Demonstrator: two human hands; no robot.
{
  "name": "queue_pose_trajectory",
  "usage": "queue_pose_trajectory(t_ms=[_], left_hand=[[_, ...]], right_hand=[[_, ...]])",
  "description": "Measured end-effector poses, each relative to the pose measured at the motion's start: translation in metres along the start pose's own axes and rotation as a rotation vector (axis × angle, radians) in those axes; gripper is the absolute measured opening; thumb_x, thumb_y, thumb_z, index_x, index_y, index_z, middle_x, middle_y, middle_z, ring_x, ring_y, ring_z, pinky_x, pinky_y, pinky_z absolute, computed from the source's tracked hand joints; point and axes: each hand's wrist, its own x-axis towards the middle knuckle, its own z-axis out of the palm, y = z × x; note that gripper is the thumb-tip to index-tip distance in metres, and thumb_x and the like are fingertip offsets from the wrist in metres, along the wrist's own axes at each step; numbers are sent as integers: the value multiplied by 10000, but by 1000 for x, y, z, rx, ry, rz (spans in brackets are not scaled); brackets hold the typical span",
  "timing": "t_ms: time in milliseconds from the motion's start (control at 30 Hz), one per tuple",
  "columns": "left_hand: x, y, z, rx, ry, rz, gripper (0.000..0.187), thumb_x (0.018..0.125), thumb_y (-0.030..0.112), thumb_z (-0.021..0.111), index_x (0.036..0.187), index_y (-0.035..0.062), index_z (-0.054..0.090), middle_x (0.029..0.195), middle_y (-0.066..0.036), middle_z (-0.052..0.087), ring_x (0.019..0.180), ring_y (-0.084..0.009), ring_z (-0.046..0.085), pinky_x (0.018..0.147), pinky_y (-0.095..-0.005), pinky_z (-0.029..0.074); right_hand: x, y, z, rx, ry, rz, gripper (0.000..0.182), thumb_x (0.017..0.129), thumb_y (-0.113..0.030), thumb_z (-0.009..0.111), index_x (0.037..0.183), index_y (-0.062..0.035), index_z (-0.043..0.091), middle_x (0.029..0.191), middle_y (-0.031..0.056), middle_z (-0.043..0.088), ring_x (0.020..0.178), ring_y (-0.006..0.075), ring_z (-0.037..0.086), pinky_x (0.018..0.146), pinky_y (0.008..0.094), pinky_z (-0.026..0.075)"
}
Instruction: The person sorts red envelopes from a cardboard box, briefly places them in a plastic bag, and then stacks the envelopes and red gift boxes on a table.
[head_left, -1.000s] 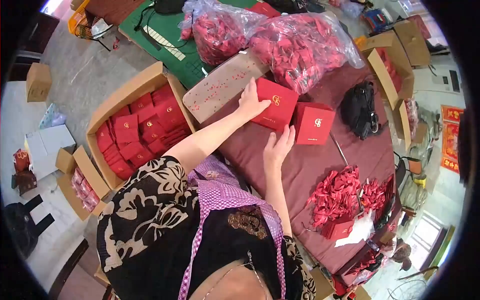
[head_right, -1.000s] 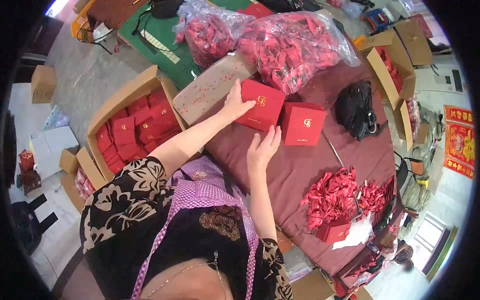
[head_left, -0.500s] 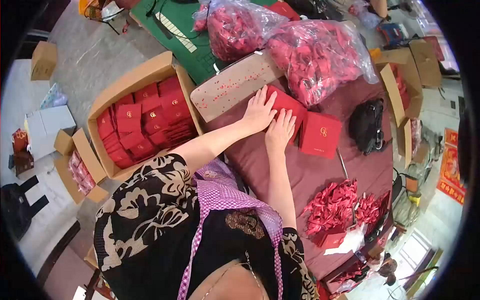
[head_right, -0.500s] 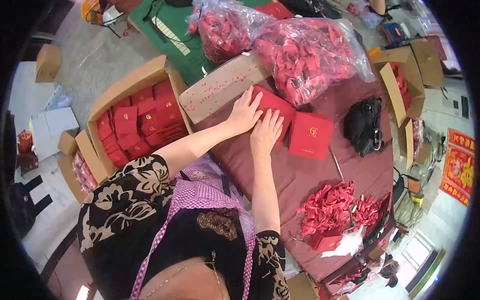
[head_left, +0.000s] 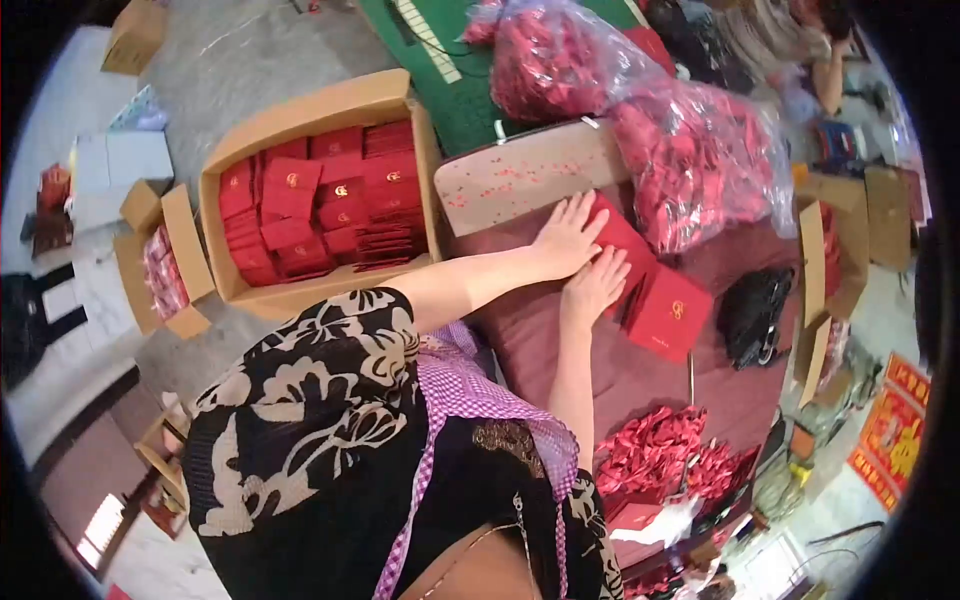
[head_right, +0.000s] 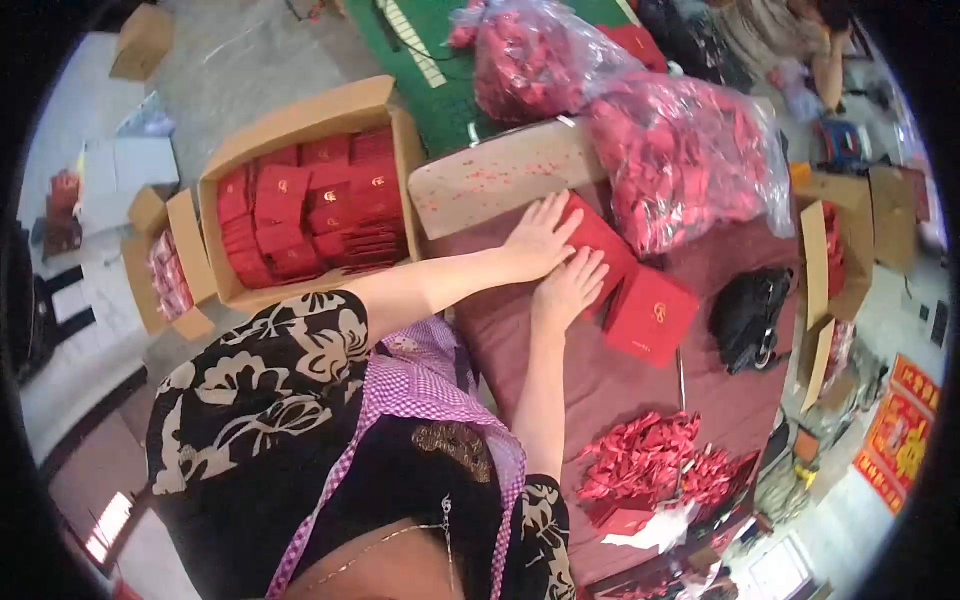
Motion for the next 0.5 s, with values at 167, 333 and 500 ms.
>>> queue_pose_trajectory(t_ms=[167, 333, 500], left_hand=[[-38, 9, -27, -197, 369, 28, 533, 819, 273, 596, 1263, 24, 442, 1367, -300, 327, 1243, -448, 359, 1002, -497, 337], [-170, -13, -72, -339, 441, 52, 326, 789, 85, 609, 1100, 19, 537, 1282, -200, 471, 1154, -362, 479, 943, -421, 403], [-356, -47, -85, -283, 397, -301, 221, 804, 63, 571, 1021, 20, 570, 1117, -183, 565, 1032, -353, 550, 876, -403, 452]], right_hand=[[14, 0, -27, 60, -63, -55, 421, 861, -158, 545, 1229, 34, 474, 1280, 274, 461, 1196, 459, 413, 987, 506, 351], [10, 6, -43, 145, 148, -192, 362, 837, -139, 566, 1129, 69, 520, 1195, 289, 497, 1108, 431, 473, 960, 477, 373], [-25, -14, -86, 432, 372, -431, 288, 835, -39, 538, 1091, 94, 540, 1189, 288, 506, 1115, 429, 480, 952, 474, 389]])
